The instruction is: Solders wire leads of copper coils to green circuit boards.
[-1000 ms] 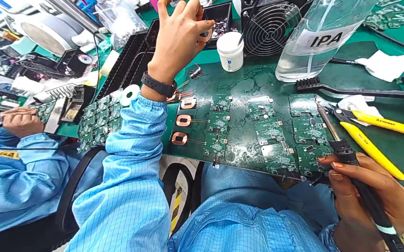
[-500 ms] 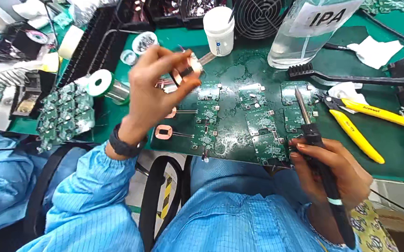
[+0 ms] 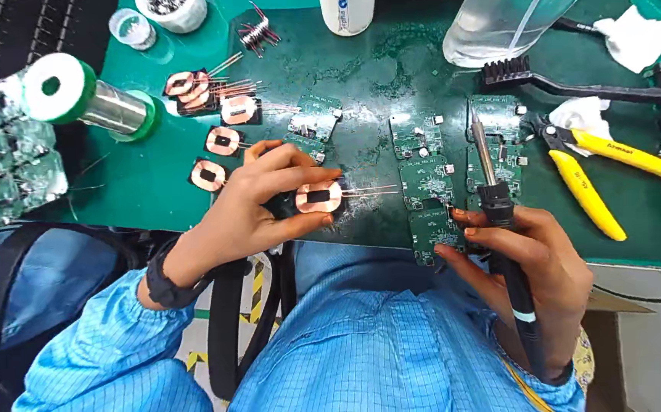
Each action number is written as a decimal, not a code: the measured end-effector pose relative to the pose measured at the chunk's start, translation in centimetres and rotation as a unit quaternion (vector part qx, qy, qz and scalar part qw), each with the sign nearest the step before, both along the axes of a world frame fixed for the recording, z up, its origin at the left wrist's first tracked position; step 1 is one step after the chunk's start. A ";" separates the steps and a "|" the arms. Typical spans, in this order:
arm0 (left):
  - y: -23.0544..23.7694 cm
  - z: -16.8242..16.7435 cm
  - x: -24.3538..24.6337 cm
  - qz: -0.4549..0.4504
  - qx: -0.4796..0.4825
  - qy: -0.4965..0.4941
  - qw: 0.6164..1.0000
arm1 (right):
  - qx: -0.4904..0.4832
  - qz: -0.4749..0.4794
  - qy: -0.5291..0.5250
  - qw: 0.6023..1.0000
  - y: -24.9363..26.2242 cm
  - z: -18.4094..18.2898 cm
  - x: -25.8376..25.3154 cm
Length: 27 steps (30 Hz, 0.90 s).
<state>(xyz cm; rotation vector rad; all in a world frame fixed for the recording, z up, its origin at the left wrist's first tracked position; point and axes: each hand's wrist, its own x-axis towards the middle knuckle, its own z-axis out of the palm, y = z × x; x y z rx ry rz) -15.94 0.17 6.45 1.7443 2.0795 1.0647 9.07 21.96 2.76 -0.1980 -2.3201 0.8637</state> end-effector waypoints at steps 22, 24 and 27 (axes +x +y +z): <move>3.5 -0.8 -2.5 0.065 -0.007 0.038 0.997 | -0.123 0.001 0.021 0.992 0.3 0.6 -2.1; 3.5 -0.8 -2.4 0.071 -0.013 0.040 0.997 | -0.119 0.002 0.006 0.993 0.4 0.7 -2.0; 3.4 -0.7 -2.4 0.073 -0.020 0.039 0.996 | -0.116 0.004 -0.012 0.993 0.5 0.7 -1.8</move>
